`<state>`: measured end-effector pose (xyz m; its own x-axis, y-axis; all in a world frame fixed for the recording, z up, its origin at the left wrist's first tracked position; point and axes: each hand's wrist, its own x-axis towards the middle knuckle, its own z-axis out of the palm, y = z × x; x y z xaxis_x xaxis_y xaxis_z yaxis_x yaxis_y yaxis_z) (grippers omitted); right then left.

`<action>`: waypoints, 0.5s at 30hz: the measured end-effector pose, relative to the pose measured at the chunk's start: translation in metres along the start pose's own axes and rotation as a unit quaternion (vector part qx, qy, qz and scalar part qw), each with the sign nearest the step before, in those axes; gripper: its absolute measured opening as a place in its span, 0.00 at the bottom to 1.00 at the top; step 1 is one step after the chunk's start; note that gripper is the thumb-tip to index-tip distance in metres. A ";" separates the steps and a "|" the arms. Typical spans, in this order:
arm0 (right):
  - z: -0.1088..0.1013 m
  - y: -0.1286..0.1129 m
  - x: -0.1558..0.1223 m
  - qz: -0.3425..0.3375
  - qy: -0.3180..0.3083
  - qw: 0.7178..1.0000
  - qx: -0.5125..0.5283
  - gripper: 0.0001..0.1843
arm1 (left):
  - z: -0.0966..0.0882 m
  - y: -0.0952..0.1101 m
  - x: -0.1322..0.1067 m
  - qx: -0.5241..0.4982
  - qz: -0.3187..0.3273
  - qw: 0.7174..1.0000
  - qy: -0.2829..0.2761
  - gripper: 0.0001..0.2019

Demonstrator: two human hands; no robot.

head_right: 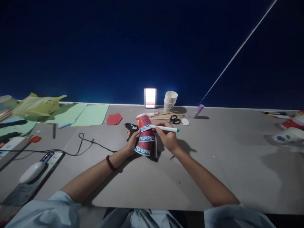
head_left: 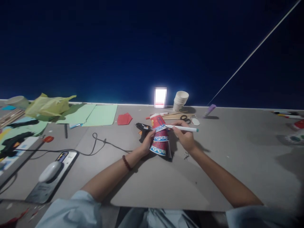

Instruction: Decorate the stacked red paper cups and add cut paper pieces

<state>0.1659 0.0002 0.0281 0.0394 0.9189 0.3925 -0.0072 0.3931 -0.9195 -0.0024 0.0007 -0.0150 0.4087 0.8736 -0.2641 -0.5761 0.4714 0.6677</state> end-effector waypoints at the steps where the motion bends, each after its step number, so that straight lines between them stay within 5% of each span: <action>1: 0.000 0.001 0.000 0.000 0.003 1.000 0.003 0.08 | 0.000 0.000 0.000 -0.004 0.000 1.000 0.000 0.23; 15: -0.003 0.006 0.001 0.023 -0.002 0.999 0.029 0.10 | 0.001 -0.001 -0.001 0.010 0.032 0.999 0.008 0.27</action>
<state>0.1686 0.0034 0.0232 0.0346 0.9363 0.3494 -0.0659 0.3510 -0.9340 -0.0018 -0.0011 -0.0152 0.3594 0.9041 -0.2312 -0.5873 0.4117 0.6968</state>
